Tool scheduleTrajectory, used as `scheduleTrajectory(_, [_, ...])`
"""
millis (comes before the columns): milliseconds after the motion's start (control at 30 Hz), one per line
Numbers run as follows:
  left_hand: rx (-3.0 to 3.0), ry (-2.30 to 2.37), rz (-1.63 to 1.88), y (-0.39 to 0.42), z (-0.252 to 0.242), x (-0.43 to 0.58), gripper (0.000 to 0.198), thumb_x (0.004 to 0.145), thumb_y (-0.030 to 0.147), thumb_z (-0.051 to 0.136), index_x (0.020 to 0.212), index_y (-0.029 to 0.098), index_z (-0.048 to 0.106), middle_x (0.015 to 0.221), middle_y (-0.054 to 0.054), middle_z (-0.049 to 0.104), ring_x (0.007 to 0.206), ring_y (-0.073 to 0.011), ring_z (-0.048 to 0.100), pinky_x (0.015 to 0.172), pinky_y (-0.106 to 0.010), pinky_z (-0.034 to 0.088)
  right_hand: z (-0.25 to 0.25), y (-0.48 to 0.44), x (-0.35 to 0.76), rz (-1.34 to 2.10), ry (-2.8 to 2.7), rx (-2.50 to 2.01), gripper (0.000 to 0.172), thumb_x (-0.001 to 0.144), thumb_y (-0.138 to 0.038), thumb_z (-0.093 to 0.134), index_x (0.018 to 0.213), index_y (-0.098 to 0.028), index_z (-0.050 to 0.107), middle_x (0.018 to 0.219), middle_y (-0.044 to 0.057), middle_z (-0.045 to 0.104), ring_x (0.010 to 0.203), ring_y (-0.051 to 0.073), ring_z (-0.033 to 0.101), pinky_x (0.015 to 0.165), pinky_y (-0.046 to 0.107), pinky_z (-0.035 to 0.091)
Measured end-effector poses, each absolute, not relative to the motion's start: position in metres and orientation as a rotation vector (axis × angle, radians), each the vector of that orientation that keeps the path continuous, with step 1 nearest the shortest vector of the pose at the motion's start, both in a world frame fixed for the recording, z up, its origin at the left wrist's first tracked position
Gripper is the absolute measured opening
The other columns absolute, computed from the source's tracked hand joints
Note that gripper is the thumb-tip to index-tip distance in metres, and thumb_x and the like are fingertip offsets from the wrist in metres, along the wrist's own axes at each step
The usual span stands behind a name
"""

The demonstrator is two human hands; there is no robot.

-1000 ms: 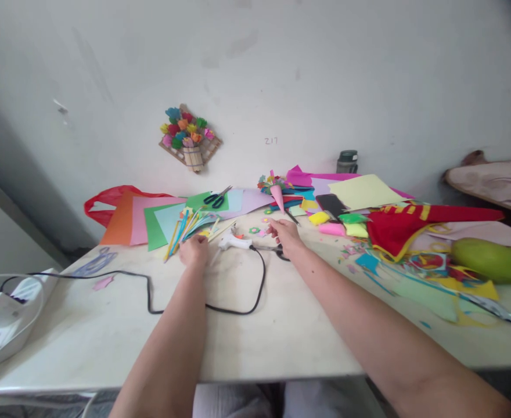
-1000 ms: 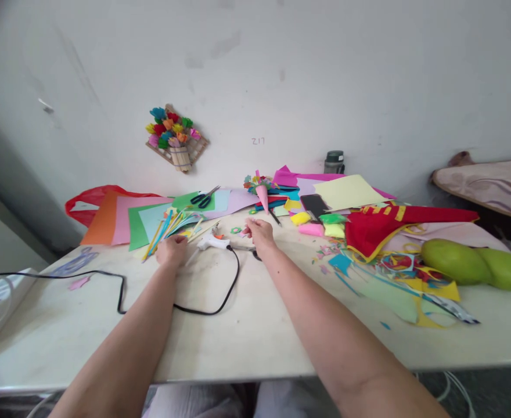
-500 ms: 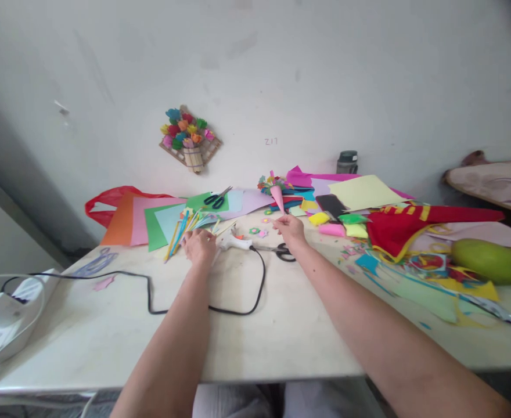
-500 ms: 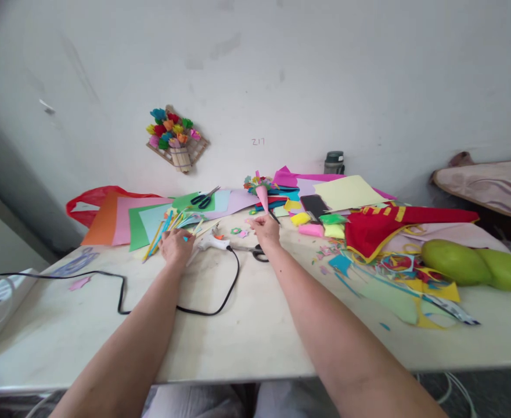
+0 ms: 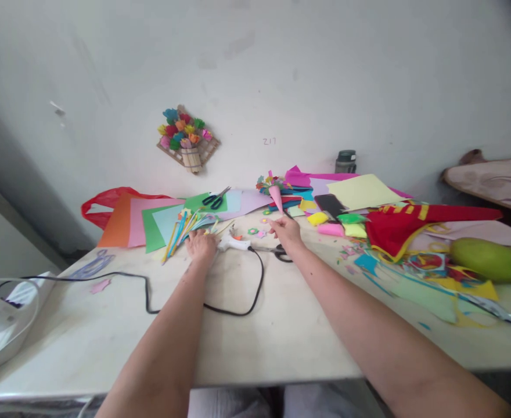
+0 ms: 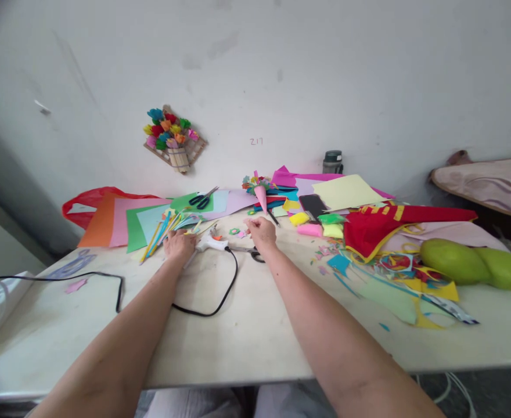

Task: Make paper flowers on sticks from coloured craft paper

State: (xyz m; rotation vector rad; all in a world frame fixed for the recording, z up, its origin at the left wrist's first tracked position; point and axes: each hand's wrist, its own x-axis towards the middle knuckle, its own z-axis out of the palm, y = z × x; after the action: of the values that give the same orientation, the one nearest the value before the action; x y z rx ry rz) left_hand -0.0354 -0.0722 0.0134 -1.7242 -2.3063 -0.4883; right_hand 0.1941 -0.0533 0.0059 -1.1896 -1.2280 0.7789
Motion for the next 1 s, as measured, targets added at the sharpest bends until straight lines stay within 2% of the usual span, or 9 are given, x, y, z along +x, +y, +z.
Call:
scheduleTrajectory(433, [-1.676,-2.253,-0.594,-0.064,0.007,-0.044,0.024,0.077,0.018,0.045,0.081,0.017,0.068,0.111,-0.010,0.060,0.107,-0.0289,0.044,0.083,-0.038,0.036,0.000,-0.050,0.191,0.776,-1.264,-1.188,0.022,0.068,-0.037,0.058,0.059,-0.018,0.054,0.050,-0.002,0.059,0.039,0.008,0.047,0.043,0.021,0.039])
scheduleTrajectory(567, [-1.620,-2.208,-0.753,-0.067,0.010,-0.044,0.020,0.078,0.020,0.047,0.078,0.018,0.066,0.103,-0.010,0.063,0.109,-0.0283,0.043,0.088,-0.040,0.032,0.001,-0.050,0.191,0.781,-1.259,-1.188,0.021,0.068,-0.036,0.058,0.058,-0.018,0.054,0.050,-0.003,0.059,0.038,0.008,0.047,0.043,0.021,0.039])
scheduleTrajectory(767, [-1.558,-2.186,-1.008,-0.077,0.026,-0.039,0.020,0.081,0.027,0.048,0.084,0.018,0.065,0.094,-0.010,0.063,0.105,-0.0279,0.047,0.087,-0.041,0.032,0.002,-0.051,0.191,0.784,-1.255,-1.186,0.021,0.068,-0.036,0.058,0.059,-0.018,0.054,0.050,-0.002,0.059,0.038,0.008,0.047,0.042,0.021,0.039])
scheduleTrajectory(900, [-1.546,-2.302,-1.100,-0.083,0.040,-0.034,0.024,0.083,0.032,0.044,0.089,0.017,0.062,0.088,-0.010,0.063,0.091,-0.0267,0.055,0.079,-0.040,0.037,0.003,-0.052,0.190,0.793,-1.252,-1.184,0.022,0.068,-0.037,0.058,0.059,-0.018,0.054,0.050,-0.002,0.059,0.038,0.008,0.047,0.042,0.021,0.039])
scheduleTrajectory(1000, [-1.664,-2.344,-1.159,-0.084,0.048,-0.029,0.025,0.086,0.032,0.038,0.094,0.017,0.056,0.084,-0.004,0.065,0.077,-0.0194,0.059,0.072,-0.034,0.041,0.006,-0.054,0.191,0.809,-1.217,-1.173,0.020,0.068,-0.035,0.059,0.059,-0.018,0.054,0.050,-0.002,0.059,0.038,0.008,0.047,0.042,0.020,0.039])
